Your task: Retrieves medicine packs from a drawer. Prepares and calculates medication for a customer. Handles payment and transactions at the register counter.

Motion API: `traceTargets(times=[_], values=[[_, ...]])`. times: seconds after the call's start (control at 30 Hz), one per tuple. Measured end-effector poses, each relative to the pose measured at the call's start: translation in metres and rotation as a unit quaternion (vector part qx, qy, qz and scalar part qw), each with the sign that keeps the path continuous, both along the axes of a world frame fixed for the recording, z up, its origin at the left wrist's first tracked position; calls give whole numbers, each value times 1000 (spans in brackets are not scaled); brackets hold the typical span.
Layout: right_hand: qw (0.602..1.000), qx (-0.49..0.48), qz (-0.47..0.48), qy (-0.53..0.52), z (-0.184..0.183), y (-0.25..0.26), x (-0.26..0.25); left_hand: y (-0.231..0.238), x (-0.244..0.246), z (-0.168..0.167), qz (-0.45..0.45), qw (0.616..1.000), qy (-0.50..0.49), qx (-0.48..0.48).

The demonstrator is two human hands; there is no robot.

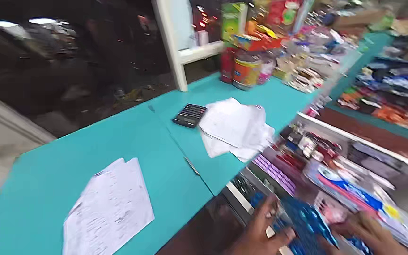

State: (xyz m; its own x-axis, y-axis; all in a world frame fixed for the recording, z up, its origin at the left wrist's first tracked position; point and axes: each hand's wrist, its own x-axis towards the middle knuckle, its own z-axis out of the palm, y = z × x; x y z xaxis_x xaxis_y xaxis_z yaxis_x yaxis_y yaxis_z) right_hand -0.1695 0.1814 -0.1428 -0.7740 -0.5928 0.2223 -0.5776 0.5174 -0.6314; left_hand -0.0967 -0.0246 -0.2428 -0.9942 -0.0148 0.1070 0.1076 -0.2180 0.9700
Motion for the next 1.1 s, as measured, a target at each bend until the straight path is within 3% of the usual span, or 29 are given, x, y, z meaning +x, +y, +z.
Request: traceTargets(times=[0.07,0.13,0.23,0.33,0.5,0.7,0.93,1.1], values=[[997,-36,-11,74,8,-22,19,9,8,5,-76,995,20,57],[991,-44,12,128,0,-38,29,15,6,5,-86,982,25,169],[988,-63,90,113,-7,-35,28,7,-18,5,-153,893,-7,423],[985,-14,99,142,-14,-13,17,-2,-28,6,-194,820,-66,535],[981,37,103,160,-34,-11,4,5,-35,5,-229,794,-128,549],[993,-81,84,12,-27,6,-32,0,-45,5,-268,810,-145,501],[994,11,97,46,-27,0,-23,5,-51,11,-235,793,-200,524],[985,-102,127,-56,-21,9,-43,-2,-52,8,-248,788,-241,509]])
